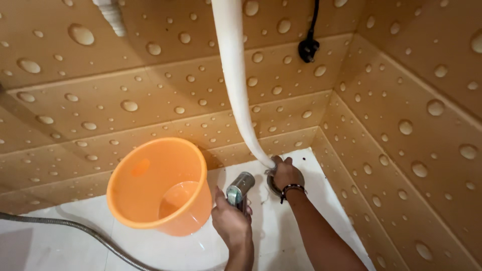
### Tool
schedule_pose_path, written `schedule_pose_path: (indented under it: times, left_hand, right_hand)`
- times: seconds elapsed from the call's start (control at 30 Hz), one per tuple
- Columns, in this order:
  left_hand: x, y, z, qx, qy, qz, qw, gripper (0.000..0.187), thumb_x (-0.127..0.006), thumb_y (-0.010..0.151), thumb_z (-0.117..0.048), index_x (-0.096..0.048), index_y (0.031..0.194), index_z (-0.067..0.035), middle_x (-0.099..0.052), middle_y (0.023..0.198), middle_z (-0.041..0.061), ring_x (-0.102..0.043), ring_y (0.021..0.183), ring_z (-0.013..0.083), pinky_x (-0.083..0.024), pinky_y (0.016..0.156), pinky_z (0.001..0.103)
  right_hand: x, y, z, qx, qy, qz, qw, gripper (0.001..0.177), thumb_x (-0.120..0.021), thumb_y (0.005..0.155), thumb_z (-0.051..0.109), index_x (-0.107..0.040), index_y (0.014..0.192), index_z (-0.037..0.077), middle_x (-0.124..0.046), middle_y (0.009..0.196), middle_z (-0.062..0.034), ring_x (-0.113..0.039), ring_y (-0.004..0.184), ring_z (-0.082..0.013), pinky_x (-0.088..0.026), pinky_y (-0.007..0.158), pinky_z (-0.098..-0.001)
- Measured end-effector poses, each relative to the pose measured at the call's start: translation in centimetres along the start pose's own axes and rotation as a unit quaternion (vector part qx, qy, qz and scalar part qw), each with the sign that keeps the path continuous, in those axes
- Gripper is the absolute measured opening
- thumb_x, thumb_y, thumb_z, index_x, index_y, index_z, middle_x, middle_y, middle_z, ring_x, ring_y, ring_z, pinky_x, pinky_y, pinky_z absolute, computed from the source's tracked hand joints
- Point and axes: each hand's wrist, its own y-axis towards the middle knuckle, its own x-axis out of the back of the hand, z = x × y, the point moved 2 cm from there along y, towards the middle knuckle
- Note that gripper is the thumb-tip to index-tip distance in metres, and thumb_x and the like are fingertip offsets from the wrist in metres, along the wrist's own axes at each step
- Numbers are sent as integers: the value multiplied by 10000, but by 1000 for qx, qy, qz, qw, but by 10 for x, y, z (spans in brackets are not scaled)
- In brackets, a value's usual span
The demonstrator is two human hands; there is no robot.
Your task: The person scrubs a metal cup with a cloth under running water, then wipes the sink faucet and basin with the same cloth. The person rinses the cloth and continues wiping the sink surface.
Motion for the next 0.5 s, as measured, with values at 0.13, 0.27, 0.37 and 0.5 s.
schedule_pose_path:
  times: [0.13,0.27,0.37,0.5]
  left_hand:
    - [4,-3,-5,-23,-56,34,998,607,-373,1033,-481,-559,703,-7,-543,527,121,-475,395,202,-339,365,327]
    - [6,-4,-8,-25,-54,42,997,627,-374,1049,-478,-542,692,9,-529,516,121,-475,392,205,-333,370,325]
    - [5,-6,-9,-72,7,14,997,645,-377,1049,-475,-538,676,25,-526,508,121,-488,390,216,-371,377,340]
    - [-6,-11,-10,-80,-11,29,996,571,-385,1032,-454,-545,688,-26,-534,511,105,-489,397,217,-369,386,354]
  right_hand:
    - [-3,-10,14,-8,29,-35,999,392,-723,887,289,-643,1241,139,-630,1146,-240,-654,1060,-414,-532,922,-490]
    - [29,-20,85,82,210,-173,959,551,-793,858,280,-600,1339,94,-622,1108,-239,-623,1010,-385,-523,906,-468]
    - [98,-32,149,214,286,-281,891,660,-837,840,231,-560,1403,24,-611,1180,-244,-587,1100,-379,-503,921,-487]
    - [219,-34,216,310,276,-405,814,662,-838,930,328,-540,1444,35,-643,1253,-169,-655,1144,-295,-580,949,-427]
